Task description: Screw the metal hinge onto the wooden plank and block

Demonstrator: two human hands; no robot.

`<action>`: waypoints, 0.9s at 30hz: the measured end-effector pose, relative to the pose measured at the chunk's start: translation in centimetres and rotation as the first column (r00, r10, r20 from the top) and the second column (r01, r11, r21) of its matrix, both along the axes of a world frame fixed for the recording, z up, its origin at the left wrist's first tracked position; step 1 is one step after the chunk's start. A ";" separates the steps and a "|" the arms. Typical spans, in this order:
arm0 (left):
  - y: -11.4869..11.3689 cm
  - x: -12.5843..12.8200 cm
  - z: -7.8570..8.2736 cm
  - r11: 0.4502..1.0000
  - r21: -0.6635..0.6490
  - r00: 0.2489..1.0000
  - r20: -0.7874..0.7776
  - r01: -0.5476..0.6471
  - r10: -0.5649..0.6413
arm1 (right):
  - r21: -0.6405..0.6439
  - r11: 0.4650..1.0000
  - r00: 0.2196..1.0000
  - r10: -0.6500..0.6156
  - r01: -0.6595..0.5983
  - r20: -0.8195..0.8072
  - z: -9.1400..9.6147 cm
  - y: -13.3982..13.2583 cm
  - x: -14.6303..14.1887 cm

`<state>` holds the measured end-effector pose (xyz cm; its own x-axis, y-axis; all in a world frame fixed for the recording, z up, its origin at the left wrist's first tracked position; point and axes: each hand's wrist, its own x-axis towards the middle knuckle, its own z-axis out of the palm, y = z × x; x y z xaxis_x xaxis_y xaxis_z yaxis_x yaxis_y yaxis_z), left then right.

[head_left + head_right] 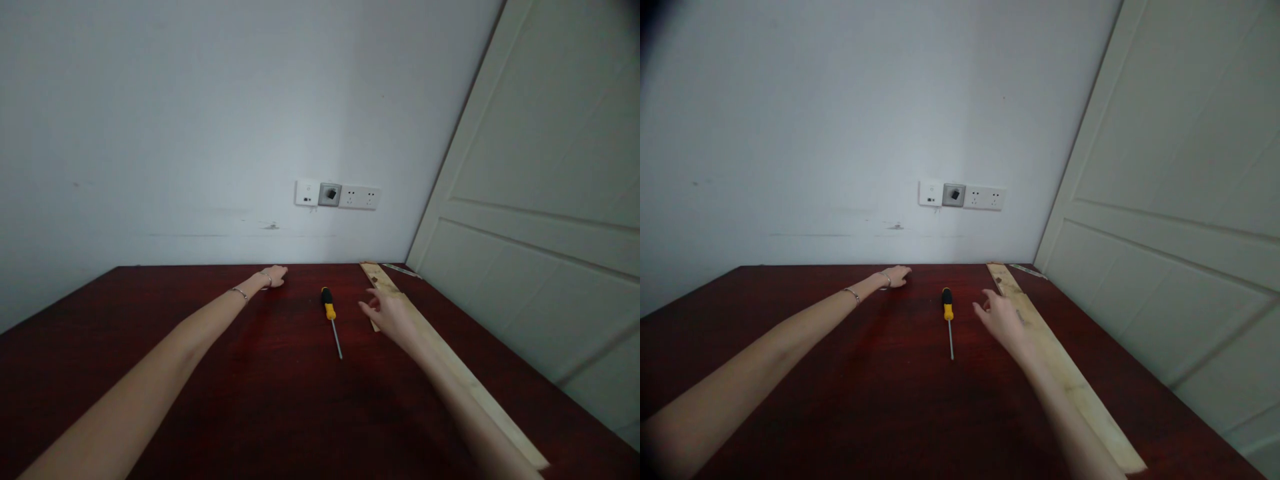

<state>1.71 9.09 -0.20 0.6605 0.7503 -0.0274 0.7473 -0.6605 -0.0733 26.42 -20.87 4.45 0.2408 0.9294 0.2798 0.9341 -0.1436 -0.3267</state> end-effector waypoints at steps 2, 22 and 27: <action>-0.9 -0.1 -0.8 1.000 0.007 1.000 0.007 -0.014 0.014 | -0.028 1.000 1.000 0.011 -0.010 0.022 -0.1 2.3 -2.7; -2.2 -0.7 -4.0 0.995 0.019 0.992 0.080 -0.100 0.098 | -0.313 0.949 0.998 -0.026 0.042 0.053 -2.5 9.5 -6.6; -2.2 -0.7 -4.2 0.991 -0.017 0.987 0.090 -0.129 0.130 | -0.332 0.943 0.999 -0.023 0.033 0.034 -2.5 10.3 -5.9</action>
<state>1.01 6.90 -4.43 0.5578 0.8298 0.0193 0.8298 -0.5580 0.0060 20.56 -10.57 2.00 0.2644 0.9637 -0.0364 0.9367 -0.2656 -0.2282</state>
